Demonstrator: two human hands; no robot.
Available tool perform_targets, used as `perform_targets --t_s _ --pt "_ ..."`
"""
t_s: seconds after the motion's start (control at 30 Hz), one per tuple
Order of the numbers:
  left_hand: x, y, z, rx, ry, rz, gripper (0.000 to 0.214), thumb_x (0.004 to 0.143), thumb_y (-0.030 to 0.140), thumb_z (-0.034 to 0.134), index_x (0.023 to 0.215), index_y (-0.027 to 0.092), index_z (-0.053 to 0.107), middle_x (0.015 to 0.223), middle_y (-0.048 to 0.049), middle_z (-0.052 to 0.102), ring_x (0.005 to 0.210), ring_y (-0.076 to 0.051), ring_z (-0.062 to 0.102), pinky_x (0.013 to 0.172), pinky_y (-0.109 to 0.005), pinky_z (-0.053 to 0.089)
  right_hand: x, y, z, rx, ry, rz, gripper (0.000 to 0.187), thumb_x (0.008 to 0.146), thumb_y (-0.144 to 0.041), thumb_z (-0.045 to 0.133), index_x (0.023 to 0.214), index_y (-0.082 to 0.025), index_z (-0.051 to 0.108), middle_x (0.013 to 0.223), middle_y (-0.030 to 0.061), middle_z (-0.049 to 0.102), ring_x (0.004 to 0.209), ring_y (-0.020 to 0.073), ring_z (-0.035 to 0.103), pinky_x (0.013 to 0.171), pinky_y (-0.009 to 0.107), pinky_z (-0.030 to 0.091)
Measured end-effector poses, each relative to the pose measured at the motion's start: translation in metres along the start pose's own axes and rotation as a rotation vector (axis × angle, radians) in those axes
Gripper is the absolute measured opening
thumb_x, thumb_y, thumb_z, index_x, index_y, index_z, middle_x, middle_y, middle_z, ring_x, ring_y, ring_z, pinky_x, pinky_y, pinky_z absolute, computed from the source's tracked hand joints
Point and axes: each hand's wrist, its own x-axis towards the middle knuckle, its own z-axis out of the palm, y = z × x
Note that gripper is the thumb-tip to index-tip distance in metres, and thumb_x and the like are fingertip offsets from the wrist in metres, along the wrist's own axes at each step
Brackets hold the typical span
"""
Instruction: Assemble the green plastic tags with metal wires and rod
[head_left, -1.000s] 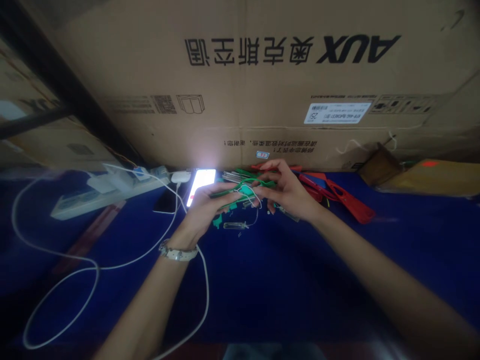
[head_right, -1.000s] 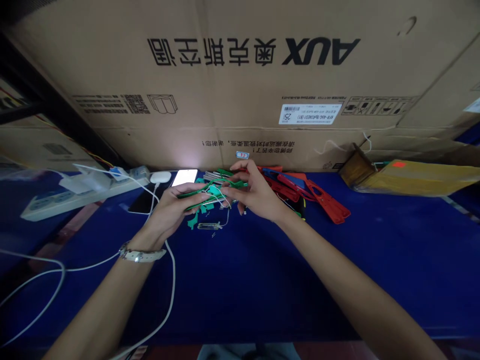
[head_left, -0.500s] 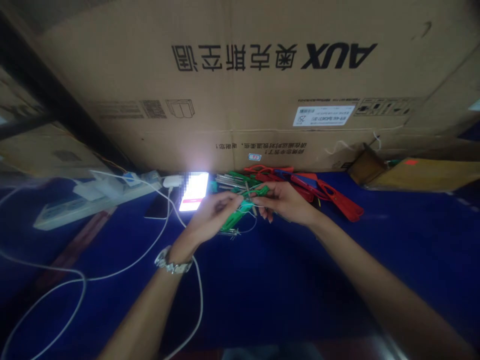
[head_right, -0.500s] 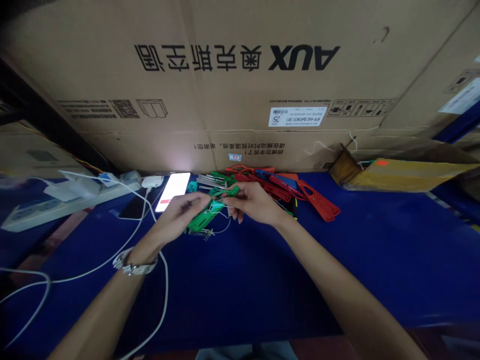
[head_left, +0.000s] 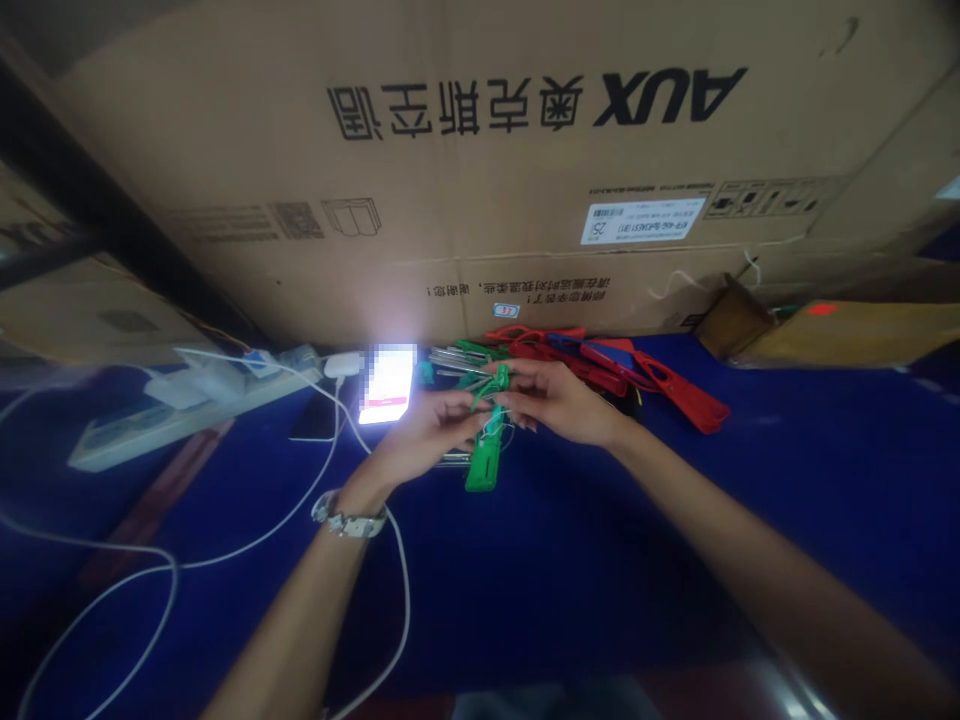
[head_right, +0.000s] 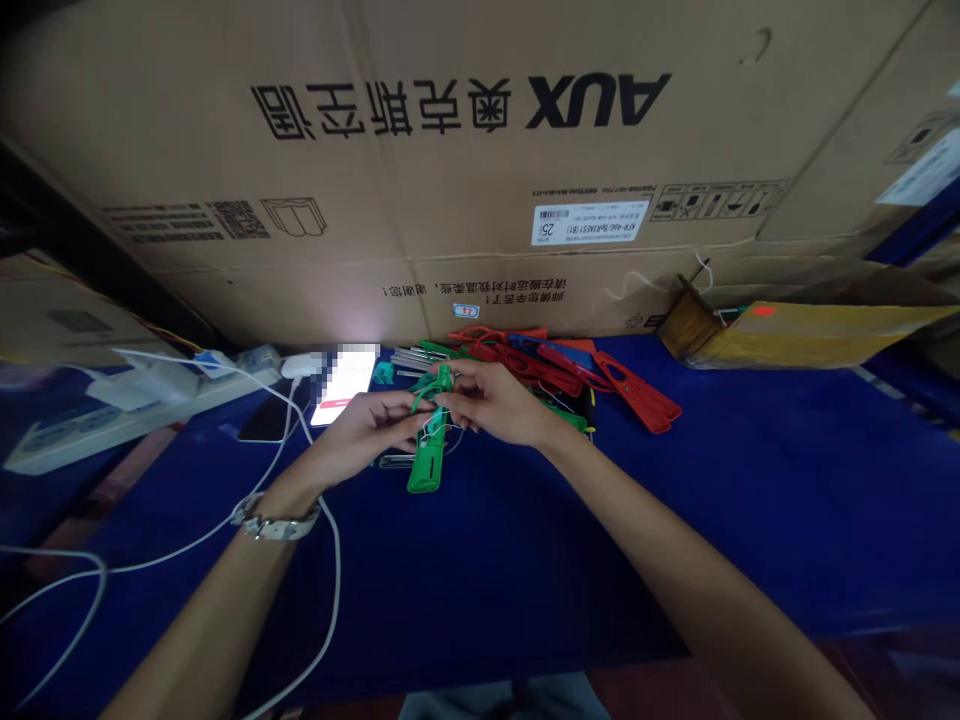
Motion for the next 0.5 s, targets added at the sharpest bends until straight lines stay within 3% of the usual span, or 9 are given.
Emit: perform_targets --t_s 0.13,0.27,0.4,0.5 --pt "0.002 -0.003 0.008 -0.067 0.144 0.035 0.025 0.085 0.038 0.070 0.101 0.019 0.072 0.093 -0.0048 0.074 0.080 -0.014 0.069 0.071 -0.026 0.061 -0.004 -0.004 0.000 -0.135 0.206 -0.143 0.032 0.091 -0.032 0.060 0.122 -0.024 0.063 0.086 0.0017 0.065 0.079 0.0171 0.062 0.073 0.035 0.052" --pt "0.004 -0.002 0.015 -0.115 0.230 0.055 0.023 0.083 0.035 0.072 0.101 0.020 0.073 0.093 -0.0043 0.076 0.081 -0.014 0.071 0.074 -0.026 0.062 -0.013 -0.007 0.007 -0.427 0.496 -0.298 0.034 0.081 -0.018 0.061 0.114 -0.025 0.064 0.116 0.0080 0.061 0.110 0.0271 0.057 0.090 0.046 0.048" --pt "0.004 0.001 0.019 -0.196 0.274 0.078 0.026 0.081 0.038 0.074 0.098 0.018 0.072 0.091 -0.0037 0.076 0.083 -0.016 0.073 0.078 -0.029 0.063 -0.019 -0.001 0.023 -0.469 0.589 -0.314 0.028 0.079 -0.023 0.065 0.107 -0.024 0.060 0.105 0.0072 0.061 0.100 0.0258 0.058 0.086 0.043 0.048" --pt "0.004 0.000 0.020 -0.252 0.270 0.066 0.035 0.079 0.044 0.077 0.100 0.017 0.071 0.092 -0.0043 0.076 0.084 -0.018 0.074 0.081 -0.034 0.064 -0.018 0.005 0.033 -0.350 0.591 -0.202 0.030 0.081 -0.033 0.071 0.105 -0.023 0.055 0.096 0.0047 0.063 0.089 0.0217 0.060 0.081 0.039 0.048"
